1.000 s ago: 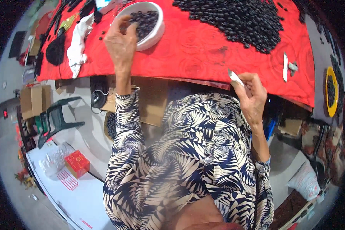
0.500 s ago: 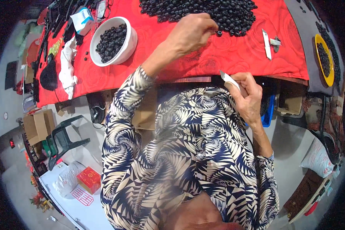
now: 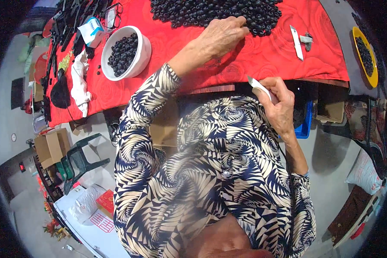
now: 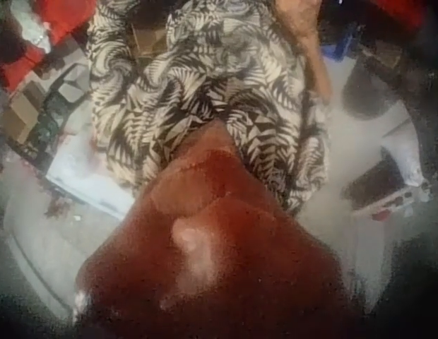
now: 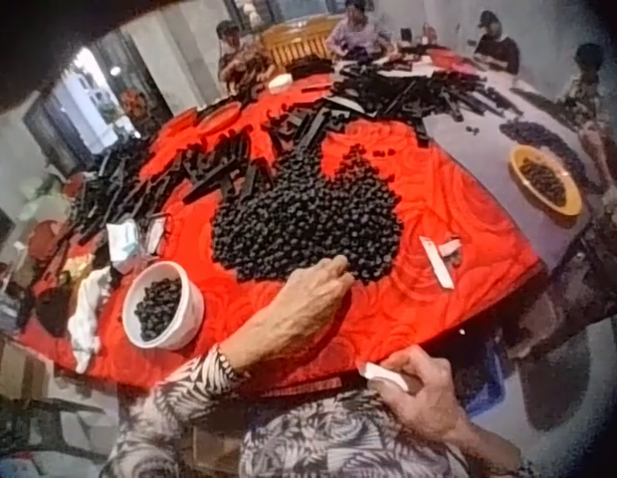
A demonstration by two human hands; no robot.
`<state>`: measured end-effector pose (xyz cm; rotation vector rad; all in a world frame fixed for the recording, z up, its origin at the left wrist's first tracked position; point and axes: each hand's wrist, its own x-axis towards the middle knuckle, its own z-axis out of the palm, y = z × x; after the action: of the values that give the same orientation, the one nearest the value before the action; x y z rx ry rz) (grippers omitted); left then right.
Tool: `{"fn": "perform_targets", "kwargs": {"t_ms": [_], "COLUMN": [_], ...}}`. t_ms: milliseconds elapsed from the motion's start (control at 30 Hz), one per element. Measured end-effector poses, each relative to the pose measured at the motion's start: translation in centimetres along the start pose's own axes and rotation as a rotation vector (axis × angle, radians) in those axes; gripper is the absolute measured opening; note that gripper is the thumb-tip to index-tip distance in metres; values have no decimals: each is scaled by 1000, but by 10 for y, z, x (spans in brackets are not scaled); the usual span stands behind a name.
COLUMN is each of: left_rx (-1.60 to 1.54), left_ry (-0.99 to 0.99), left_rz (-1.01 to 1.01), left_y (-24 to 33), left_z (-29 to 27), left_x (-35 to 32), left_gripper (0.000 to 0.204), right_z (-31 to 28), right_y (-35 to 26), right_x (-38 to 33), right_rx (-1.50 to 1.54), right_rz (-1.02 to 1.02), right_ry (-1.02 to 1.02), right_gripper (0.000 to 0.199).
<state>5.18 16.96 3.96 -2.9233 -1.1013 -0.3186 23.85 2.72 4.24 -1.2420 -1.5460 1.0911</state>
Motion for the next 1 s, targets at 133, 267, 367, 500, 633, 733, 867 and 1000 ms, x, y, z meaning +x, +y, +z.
{"fn": "perform_targets", "kwargs": {"t_ms": [133,267,367,500,633,733,867,1000], "left_rx": [-89,-107,-118,-139,-775,-1459,-1652,-1753], "left_ry": [42,67,51,124,283,379,539,664], "left_rz": [-2,49,15,-95,-401,-654,-759,-752], "left_y": [0,5,6,5,18,32,45,51], "left_z": [-2,-3,-3,-5,-17,-30,-31,-22], "left_x": [-5,-11,-13,-21,-59,-89,-120,-142], "left_gripper": [15,16,18,17,17,20,31,26], "right_z": [-1,1,3,2,5,12,23,38], "right_y": [-3,-1,-4,-5,-9,-9,-16,-23], "right_x": [1,1,1,2,6,10,19,28], "right_rx": [3,-6,-30,-61,-72,-65,-60,-26], "right_rz": [35,28,25,54,87,81,60,7], "right_ry": [-10,-15,-29,-34,-28,-55,-127,-160], "right_gripper": [17,17,18,20,21,20,19,18]}}
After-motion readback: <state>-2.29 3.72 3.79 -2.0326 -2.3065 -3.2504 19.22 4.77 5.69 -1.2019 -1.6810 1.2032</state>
